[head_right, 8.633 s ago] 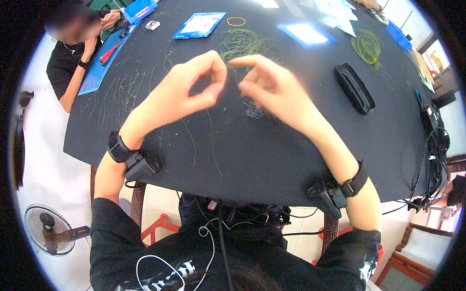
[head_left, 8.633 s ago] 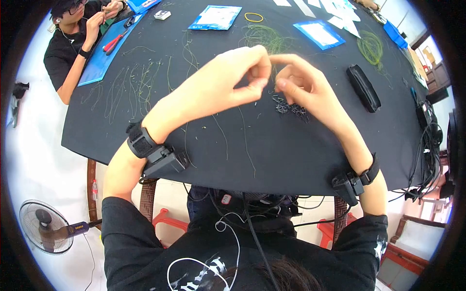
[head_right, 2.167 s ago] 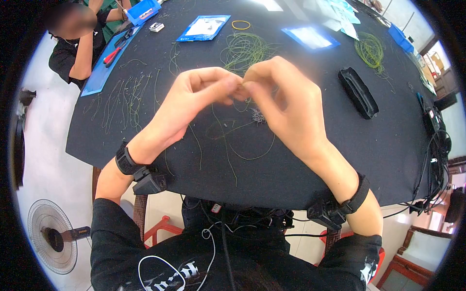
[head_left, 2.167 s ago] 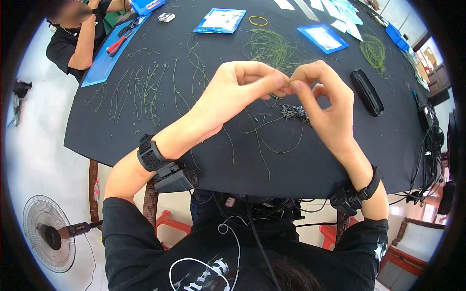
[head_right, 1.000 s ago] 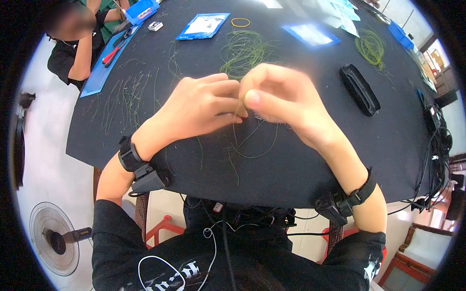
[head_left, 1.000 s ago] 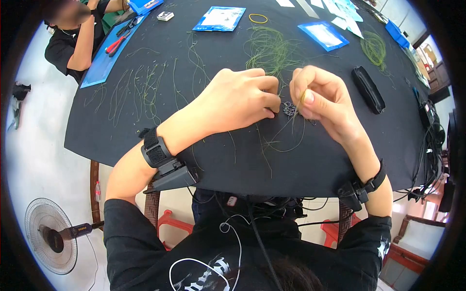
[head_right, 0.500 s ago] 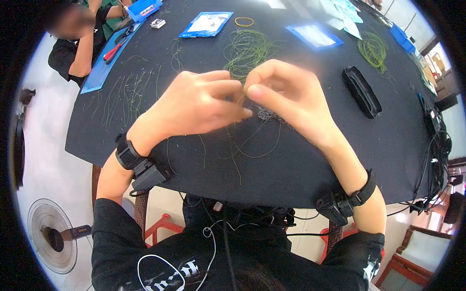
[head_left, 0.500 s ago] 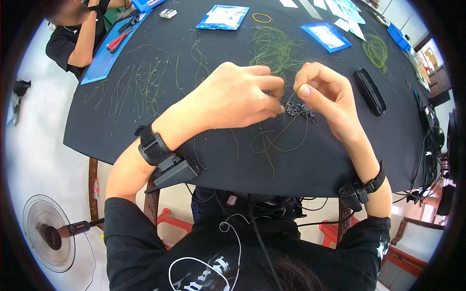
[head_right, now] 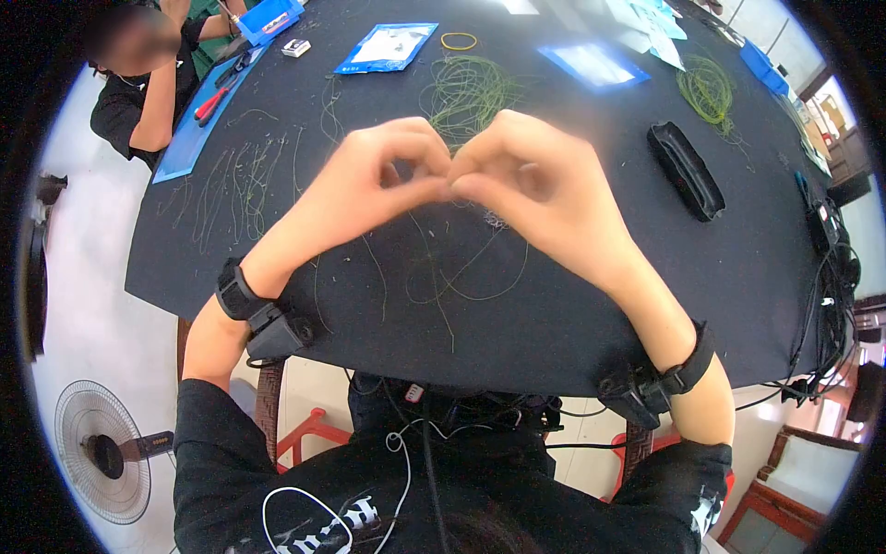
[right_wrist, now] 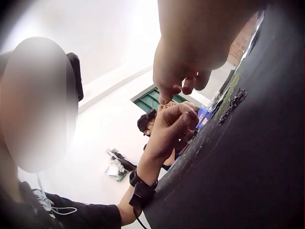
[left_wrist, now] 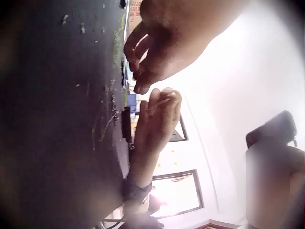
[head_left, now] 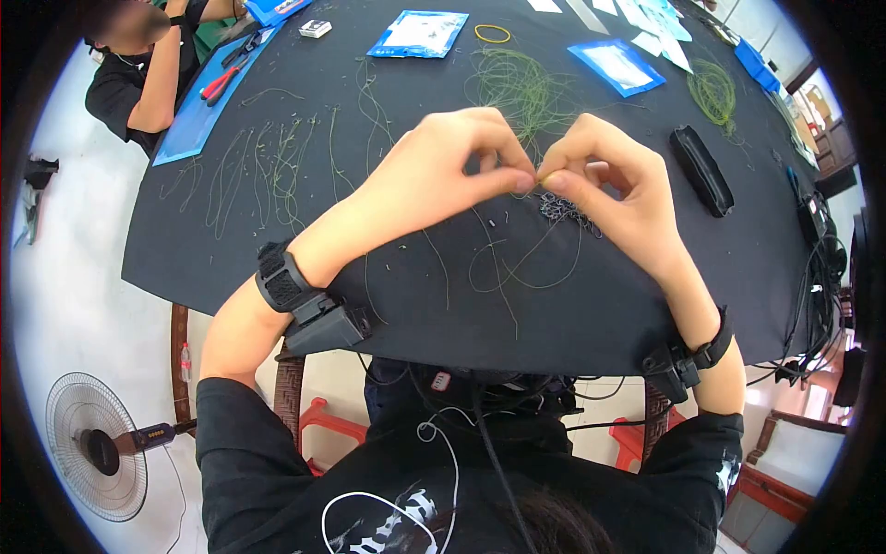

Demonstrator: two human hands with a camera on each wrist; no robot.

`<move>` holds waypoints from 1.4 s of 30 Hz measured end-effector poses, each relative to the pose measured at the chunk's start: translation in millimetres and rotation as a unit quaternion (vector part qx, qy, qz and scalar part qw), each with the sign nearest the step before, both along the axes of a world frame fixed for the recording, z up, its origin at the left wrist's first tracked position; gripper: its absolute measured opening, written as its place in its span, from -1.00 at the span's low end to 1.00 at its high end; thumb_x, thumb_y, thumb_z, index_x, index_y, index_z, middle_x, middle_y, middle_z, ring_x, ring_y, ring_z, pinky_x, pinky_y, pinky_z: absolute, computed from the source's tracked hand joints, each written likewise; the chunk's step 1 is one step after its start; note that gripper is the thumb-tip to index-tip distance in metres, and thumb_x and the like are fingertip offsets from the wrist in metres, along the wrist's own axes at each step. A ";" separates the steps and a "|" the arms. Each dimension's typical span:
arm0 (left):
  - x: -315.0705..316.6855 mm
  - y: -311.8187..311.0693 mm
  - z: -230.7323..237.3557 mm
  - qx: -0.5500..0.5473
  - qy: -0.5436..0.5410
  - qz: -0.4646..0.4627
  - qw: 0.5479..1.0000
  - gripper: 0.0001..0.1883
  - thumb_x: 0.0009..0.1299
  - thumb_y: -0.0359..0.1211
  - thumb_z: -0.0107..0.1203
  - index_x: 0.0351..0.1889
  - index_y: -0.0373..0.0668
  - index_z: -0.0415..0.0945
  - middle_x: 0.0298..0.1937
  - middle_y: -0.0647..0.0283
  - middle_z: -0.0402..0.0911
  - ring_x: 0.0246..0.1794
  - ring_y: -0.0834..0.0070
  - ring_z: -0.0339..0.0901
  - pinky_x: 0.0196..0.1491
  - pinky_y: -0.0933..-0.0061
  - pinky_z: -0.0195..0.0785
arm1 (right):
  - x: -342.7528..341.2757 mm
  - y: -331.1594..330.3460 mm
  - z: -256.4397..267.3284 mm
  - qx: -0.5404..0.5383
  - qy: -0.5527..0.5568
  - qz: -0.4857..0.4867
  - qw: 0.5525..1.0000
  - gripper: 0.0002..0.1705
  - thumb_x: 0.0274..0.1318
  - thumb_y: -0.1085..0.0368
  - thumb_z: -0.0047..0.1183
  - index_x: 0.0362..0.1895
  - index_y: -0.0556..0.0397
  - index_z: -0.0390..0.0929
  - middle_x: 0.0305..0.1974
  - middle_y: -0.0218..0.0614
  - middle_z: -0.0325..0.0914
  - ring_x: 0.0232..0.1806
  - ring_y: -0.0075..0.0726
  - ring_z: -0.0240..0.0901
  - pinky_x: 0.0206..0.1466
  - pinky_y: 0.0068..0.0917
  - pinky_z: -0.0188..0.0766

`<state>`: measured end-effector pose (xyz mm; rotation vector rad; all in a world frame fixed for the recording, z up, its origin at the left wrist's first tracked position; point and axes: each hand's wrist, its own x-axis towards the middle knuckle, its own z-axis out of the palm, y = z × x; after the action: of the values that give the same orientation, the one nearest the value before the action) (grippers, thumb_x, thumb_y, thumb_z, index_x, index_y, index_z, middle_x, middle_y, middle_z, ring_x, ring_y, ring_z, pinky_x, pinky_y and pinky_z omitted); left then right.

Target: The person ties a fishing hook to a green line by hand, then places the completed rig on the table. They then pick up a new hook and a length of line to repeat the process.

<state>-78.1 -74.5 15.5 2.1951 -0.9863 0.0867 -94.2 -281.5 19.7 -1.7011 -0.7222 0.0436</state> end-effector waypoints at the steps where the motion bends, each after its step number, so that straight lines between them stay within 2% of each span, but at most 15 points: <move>1: 0.7 0.0 2.1 -0.060 0.072 0.015 0.995 -0.87 0.24 -0.33 0.15 -0.34 -0.18 0.58 -0.35 0.40 0.51 -0.43 0.68 0.45 -0.48 0.68 0.27 | 0.2 -0.2 1.5 -0.057 -0.079 -0.028 0.995 -0.89 -0.04 0.42 0.14 -0.35 0.10 0.53 -0.43 -0.43 0.45 -0.41 -0.56 0.34 -0.36 -0.60 0.28; 2: 0.2 0.1 4.9 -0.081 0.133 0.034 0.987 -0.85 0.28 -0.32 0.12 -0.32 -0.21 0.58 -0.34 0.42 0.51 -0.44 0.80 0.37 -0.52 0.76 0.20 | 0.3 -0.2 2.8 -0.114 -0.157 -0.057 0.979 -0.88 -0.09 0.44 0.16 -0.37 0.08 0.54 -0.46 -0.41 0.43 -0.46 -0.52 0.33 -0.40 -0.58 0.26; 5: -0.4 -0.5 6.5 -0.106 0.176 0.032 0.978 -0.83 0.28 -0.31 0.13 -0.32 -0.22 0.59 -0.37 0.42 0.50 -0.49 0.79 0.34 -0.53 0.75 0.17 | -0.6 1.1 4.6 -0.117 -0.194 -0.096 0.969 -0.86 -0.17 0.48 0.18 -0.41 0.06 0.55 -0.51 -0.36 0.39 -0.51 -0.45 0.31 -0.45 -0.54 0.23; 12: -0.7 0.6 6.4 -0.106 0.173 0.036 0.978 -0.83 0.28 -0.30 0.14 -0.36 -0.23 0.60 -0.39 0.41 0.49 -0.51 0.79 0.28 -0.52 0.73 0.08 | -1.3 2.2 6.0 -0.100 -0.202 -0.116 0.967 -0.87 -0.18 0.48 0.18 -0.42 0.06 0.57 -0.54 -0.38 0.40 -0.53 -0.46 0.31 -0.46 -0.54 0.23; 17: -0.1 1.0 3.7 -0.121 0.155 0.006 0.980 -0.82 0.26 -0.29 0.17 -0.39 -0.22 0.60 -0.41 0.44 0.48 -0.50 0.81 0.28 -0.52 0.73 0.07 | -1.0 2.5 5.1 -0.113 -0.218 -0.110 0.963 -0.87 -0.18 0.49 0.18 -0.43 0.05 0.57 -0.54 -0.38 0.39 -0.53 -0.48 0.31 -0.47 -0.56 0.24; 24: -3.9 -0.6 10.0 -0.116 0.204 0.019 0.972 -0.84 0.24 -0.29 0.19 -0.42 -0.19 0.60 -0.41 0.46 0.49 -0.50 0.81 0.30 -0.51 0.74 0.12 | -3.2 3.6 3.9 -0.125 -0.210 -0.101 0.964 -0.86 -0.16 0.49 0.13 -0.40 0.04 0.53 -0.54 -0.40 0.34 -0.56 -0.51 0.27 -0.50 -0.58 0.21; 26: -5.4 -1.2 11.7 -0.103 0.248 0.017 0.963 -0.78 0.32 -0.24 0.10 -0.36 -0.20 0.60 -0.39 0.42 0.51 -0.44 0.74 0.40 -0.43 0.69 0.27 | -2.6 3.4 1.9 -0.128 -0.218 -0.093 0.963 -0.85 -0.17 0.48 0.11 -0.40 0.04 0.49 -0.55 -0.41 0.29 -0.59 -0.53 0.23 -0.51 -0.58 0.20; 27: -5.3 -3.1 9.5 -0.103 0.248 0.016 0.963 -0.78 0.32 -0.24 0.10 -0.36 -0.20 0.60 -0.39 0.42 0.51 -0.44 0.74 0.40 -0.43 0.69 0.27 | -2.5 3.4 1.5 -0.128 -0.218 -0.094 0.963 -0.85 -0.17 0.48 0.11 -0.40 0.04 0.49 -0.55 -0.41 0.29 -0.59 -0.53 0.23 -0.51 -0.58 0.20; 29: -4.4 -8.5 1.7 -0.226 0.291 -0.027 0.929 -0.65 0.42 -0.16 -0.09 -0.17 -0.27 0.53 -0.37 0.33 0.53 -0.36 0.61 0.48 -0.28 0.59 0.38 | -2.0 3.0 0.9 -0.117 -0.231 -0.118 0.959 -0.84 -0.19 0.49 0.11 -0.40 0.05 0.48 -0.56 -0.42 0.26 -0.60 -0.53 0.19 -0.52 -0.58 0.18; 30: -4.3 -8.9 -0.2 -0.226 0.291 -0.028 0.929 -0.65 0.42 -0.16 -0.09 -0.17 -0.27 0.53 -0.37 0.33 0.53 -0.36 0.61 0.48 -0.28 0.59 0.38 | -1.4 3.0 0.3 -0.117 -0.231 -0.119 0.959 -0.84 -0.19 0.49 0.11 -0.40 0.05 0.48 -0.56 -0.42 0.26 -0.60 -0.53 0.19 -0.52 -0.58 0.18; 32: -4.7 -9.5 -2.6 -0.295 0.433 -0.061 0.850 -0.54 0.48 -0.11 -0.26 -0.03 -0.35 0.41 -0.35 0.25 0.55 -0.27 0.51 0.52 -0.15 0.51 0.38 | -0.5 3.1 -0.8 -0.106 -0.244 -0.117 0.957 -0.84 -0.17 0.48 0.12 -0.40 0.05 0.48 -0.57 -0.42 0.25 -0.60 -0.53 0.19 -0.53 -0.58 0.17; 36: -8.2 -8.9 -2.6 -0.292 0.461 -0.095 0.833 -0.54 0.49 -0.11 -0.29 0.01 -0.34 0.37 -0.38 0.31 0.51 -0.37 0.57 0.46 -0.14 0.51 0.37 | -2.0 3.9 0.7 -0.116 -0.252 -0.133 0.951 -0.84 -0.17 0.49 0.13 -0.40 0.06 0.48 -0.57 -0.41 0.25 -0.61 -0.53 0.19 -0.55 -0.57 0.16; 38: -12.5 -11.0 -1.2 -0.318 0.468 -0.064 0.822 -0.60 0.47 -0.13 -0.23 -0.04 -0.27 0.42 -0.42 0.40 0.44 -0.48 0.66 0.33 -0.23 0.55 0.33 | -1.8 4.1 0.4 -0.118 -0.260 -0.137 0.949 -0.84 -0.18 0.49 0.14 -0.41 0.06 0.48 -0.57 -0.41 0.25 -0.61 -0.53 0.19 -0.55 -0.57 0.16; 42: -21.2 -16.6 3.5 -0.305 0.460 -0.021 0.834 -0.68 0.43 -0.16 -0.09 -0.08 -0.22 0.46 -0.44 0.48 0.36 -0.53 0.73 0.20 -0.34 0.63 0.24 | -2.7 4.9 1.3 -0.121 -0.261 -0.144 0.947 -0.83 -0.20 0.50 0.14 -0.41 0.06 0.48 -0.58 -0.42 0.24 -0.62 -0.53 0.18 -0.56 -0.57 0.16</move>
<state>-99.3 -91.1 19.0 1.3351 -0.3540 -0.5587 -97.0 -276.6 21.0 -2.0668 -0.8695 -0.5623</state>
